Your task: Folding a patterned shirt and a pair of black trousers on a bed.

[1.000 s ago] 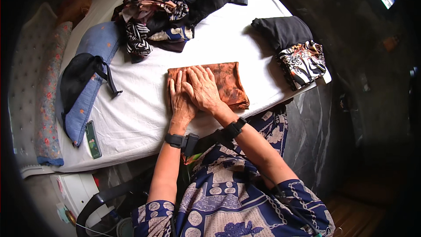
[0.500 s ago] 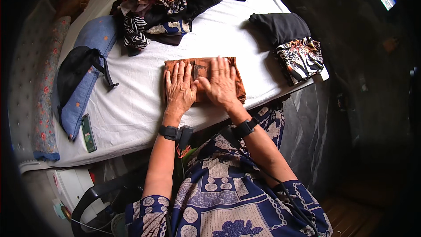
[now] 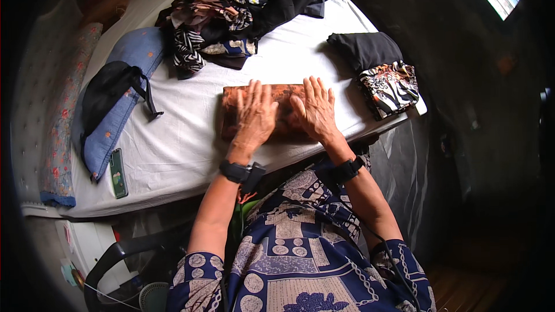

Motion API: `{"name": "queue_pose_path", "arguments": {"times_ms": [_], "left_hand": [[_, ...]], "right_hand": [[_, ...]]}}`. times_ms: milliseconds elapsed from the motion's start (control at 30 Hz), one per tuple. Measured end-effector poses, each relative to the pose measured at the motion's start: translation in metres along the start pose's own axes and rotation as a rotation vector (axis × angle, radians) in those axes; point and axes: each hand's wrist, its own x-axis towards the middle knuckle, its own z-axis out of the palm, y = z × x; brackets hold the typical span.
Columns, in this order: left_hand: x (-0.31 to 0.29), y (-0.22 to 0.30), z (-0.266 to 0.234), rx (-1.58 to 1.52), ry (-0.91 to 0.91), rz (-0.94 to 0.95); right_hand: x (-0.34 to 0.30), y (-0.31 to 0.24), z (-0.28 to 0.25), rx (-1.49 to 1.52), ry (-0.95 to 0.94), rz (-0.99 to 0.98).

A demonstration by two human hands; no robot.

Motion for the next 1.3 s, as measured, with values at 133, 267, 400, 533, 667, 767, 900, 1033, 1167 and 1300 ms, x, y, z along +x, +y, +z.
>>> {"name": "queue_pose_path", "arguments": {"times_ms": [133, 267, 400, 533, 667, 767, 900, 1033, 1167, 1300], "left_hand": [[0.007, 0.002, 0.021, 0.119, -0.06, 0.064], [-0.001, -0.011, 0.034, 0.031, -0.078, 0.072], [0.0, -0.013, 0.033, 0.025, -0.097, 0.099], [-0.001, -0.014, 0.035, 0.009, -0.093, 0.082], [0.002, -0.012, 0.031, 0.055, -0.125, 0.083], [0.0, -0.014, 0.03, 0.038, -0.117, 0.073], [-0.005, -0.021, 0.024, 0.003, -0.124, 0.083], [-0.022, -0.045, 0.015, 0.092, -0.062, 0.063], [-0.033, -0.066, 0.007, -0.042, -0.062, 0.014], [-0.03, -0.069, 0.008, -0.118, -0.095, -0.036]], "right_hand": [[0.03, -0.022, 0.013, 0.031, 0.004, -0.117], [0.02, -0.005, 0.054, 0.072, -0.105, -0.012], [0.018, -0.005, 0.054, 0.068, -0.137, 0.038], [0.007, -0.001, 0.052, 0.001, -0.137, 0.06], [-0.009, 0.011, 0.039, -0.041, -0.149, 0.027], [-0.018, 0.015, 0.034, -0.039, -0.155, 0.022], [-0.025, 0.018, 0.031, -0.049, -0.164, 0.055], [-0.026, 0.019, 0.031, -0.032, -0.155, 0.062], [-0.026, 0.02, 0.032, -0.053, -0.152, 0.052], [-0.025, 0.019, 0.032, -0.045, -0.141, 0.052]]}}
